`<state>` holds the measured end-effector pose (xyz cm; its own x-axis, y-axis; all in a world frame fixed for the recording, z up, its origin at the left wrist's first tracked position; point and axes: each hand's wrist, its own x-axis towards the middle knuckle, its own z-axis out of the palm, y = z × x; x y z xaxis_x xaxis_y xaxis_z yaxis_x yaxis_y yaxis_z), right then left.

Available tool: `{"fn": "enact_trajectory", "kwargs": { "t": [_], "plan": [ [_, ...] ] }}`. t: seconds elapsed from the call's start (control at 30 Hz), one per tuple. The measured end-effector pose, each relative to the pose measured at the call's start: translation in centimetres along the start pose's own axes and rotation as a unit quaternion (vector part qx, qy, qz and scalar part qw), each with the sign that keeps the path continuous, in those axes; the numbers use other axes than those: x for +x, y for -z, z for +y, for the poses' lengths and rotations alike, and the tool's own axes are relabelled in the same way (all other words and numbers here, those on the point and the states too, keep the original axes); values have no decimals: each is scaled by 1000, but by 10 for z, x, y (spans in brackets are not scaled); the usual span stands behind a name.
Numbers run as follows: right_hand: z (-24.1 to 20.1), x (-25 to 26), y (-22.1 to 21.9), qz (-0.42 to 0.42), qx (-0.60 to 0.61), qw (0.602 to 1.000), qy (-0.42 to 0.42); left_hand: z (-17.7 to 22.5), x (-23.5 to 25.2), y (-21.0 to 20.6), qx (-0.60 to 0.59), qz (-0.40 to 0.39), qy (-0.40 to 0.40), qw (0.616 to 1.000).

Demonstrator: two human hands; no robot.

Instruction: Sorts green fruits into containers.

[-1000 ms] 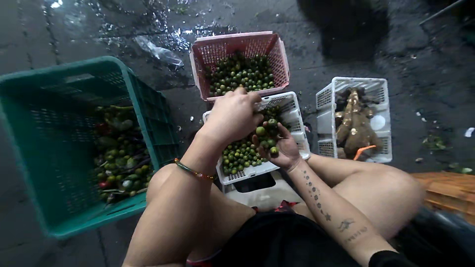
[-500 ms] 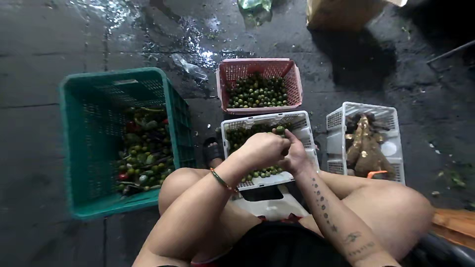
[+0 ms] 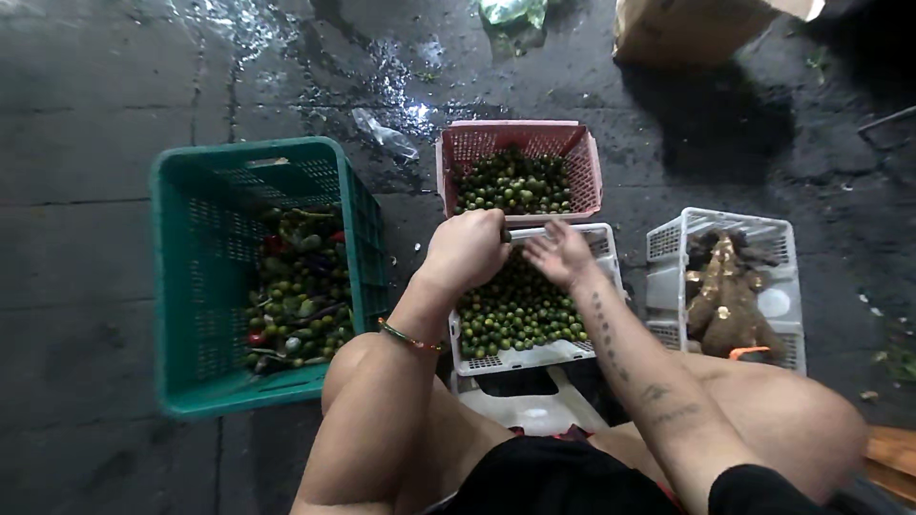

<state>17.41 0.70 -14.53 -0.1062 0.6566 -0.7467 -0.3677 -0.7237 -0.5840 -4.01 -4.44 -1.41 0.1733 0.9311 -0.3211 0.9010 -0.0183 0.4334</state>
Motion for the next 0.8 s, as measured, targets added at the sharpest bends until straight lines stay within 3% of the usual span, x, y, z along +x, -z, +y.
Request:
{"fn": "enact_trajectory", "kwargs": {
  "t": [0.07,0.17,0.3,0.4,0.53,0.7,0.8],
  "plan": [
    [52,5,38,30,4,997,-73,-2,2,2,1,-1,52,999],
    [115,-3,86,124,26,976,-177,2,9,2,-78,98,118,985],
    [138,-12,121,183,-98,960,-188,6,12,8,-160,225,128,953],
    [132,5,132,158,-294,933,-133,6,13,11,-165,286,116,937],
    [119,25,121,112,-419,899,-55,9,-4,13,-155,262,115,946],
    [60,61,69,71,-545,826,123,14,-22,-6,-51,117,82,988],
    [16,114,34,40,-606,745,276,31,-18,-35,5,55,18,998]
  ]
}}
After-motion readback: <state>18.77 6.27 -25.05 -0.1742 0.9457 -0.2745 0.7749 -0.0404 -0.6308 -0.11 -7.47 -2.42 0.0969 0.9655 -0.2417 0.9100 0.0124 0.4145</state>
